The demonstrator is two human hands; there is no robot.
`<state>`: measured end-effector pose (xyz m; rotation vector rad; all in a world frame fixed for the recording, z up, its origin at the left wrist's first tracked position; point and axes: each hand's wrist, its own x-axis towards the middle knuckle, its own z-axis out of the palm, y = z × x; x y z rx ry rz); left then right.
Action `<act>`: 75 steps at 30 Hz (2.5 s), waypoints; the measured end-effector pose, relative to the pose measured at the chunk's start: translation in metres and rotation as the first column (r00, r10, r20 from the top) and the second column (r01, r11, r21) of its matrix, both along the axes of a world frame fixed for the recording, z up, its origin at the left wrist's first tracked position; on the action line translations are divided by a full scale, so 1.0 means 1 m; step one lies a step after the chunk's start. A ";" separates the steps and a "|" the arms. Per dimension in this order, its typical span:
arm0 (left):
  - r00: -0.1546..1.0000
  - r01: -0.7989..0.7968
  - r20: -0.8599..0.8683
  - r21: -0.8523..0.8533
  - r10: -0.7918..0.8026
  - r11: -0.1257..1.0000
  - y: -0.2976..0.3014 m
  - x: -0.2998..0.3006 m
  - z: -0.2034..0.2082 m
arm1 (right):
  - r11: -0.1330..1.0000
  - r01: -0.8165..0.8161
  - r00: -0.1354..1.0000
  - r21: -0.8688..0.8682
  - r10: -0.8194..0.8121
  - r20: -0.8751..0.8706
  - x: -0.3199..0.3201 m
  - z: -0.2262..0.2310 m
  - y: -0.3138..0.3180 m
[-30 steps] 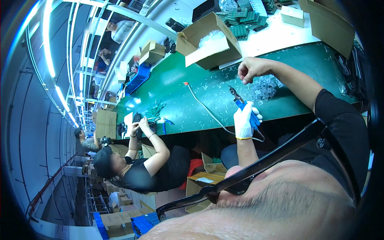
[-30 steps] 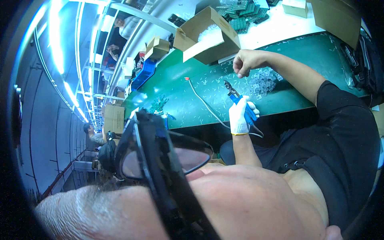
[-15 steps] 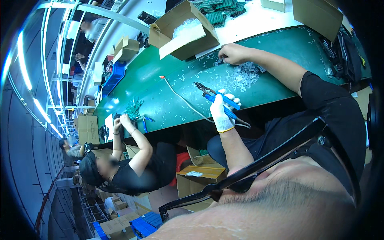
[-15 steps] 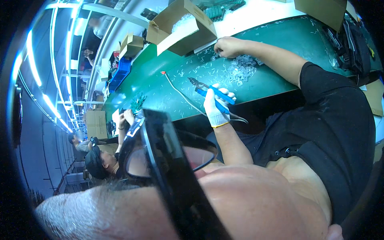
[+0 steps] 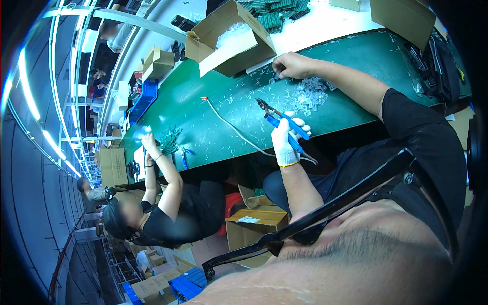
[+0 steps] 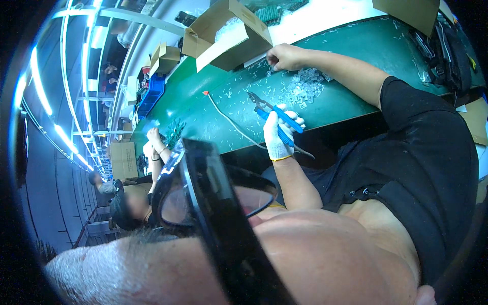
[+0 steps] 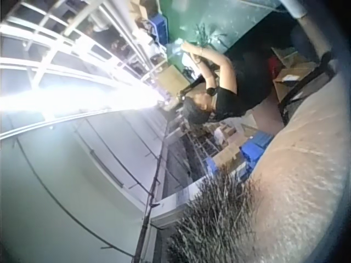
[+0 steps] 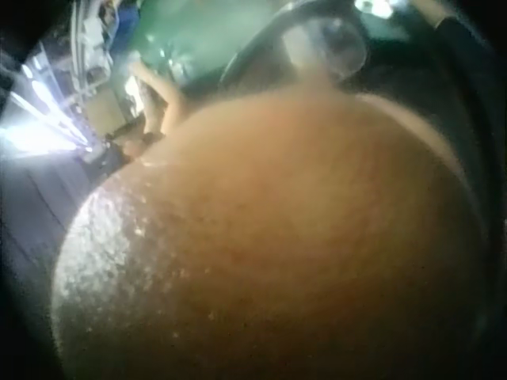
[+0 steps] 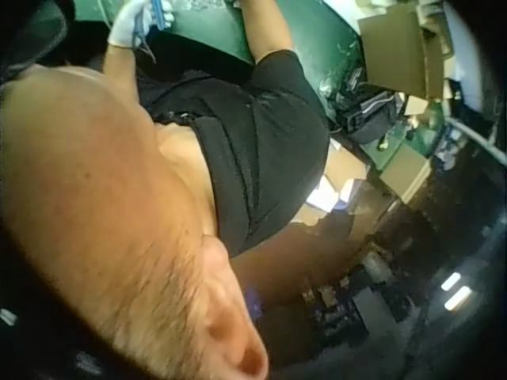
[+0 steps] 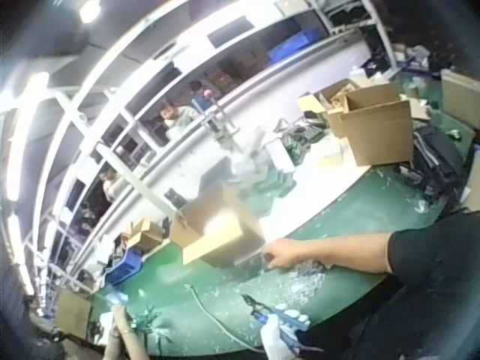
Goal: Use pliers to cut small electronic components from a strip at an assembly line.
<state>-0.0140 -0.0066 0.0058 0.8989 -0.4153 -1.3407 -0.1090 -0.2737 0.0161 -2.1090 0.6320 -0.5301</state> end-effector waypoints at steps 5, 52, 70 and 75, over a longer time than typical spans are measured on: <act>0.998 0.062 0.027 0.013 -0.062 0.998 -0.001 0.002 -0.006 | 0.820 -0.287 0.930 0.495 0.113 0.351 0.002 0.031 0.027; 0.973 -0.004 -0.229 -0.135 -0.028 0.991 0.004 0.004 0.007 | 0.975 -0.058 0.976 -0.212 0.011 -0.220 -0.002 0.013 0.014; 0.992 0.048 -0.119 0.040 -0.043 0.998 -0.005 0.000 -0.002 | 0.996 0.071 0.997 -0.050 -0.072 -0.017 0.007 0.007 0.010; 0.995 0.071 -0.071 0.023 -0.069 0.997 -0.003 -0.002 0.002 | 0.646 -0.213 0.949 0.733 -0.044 0.313 0.009 0.029 0.031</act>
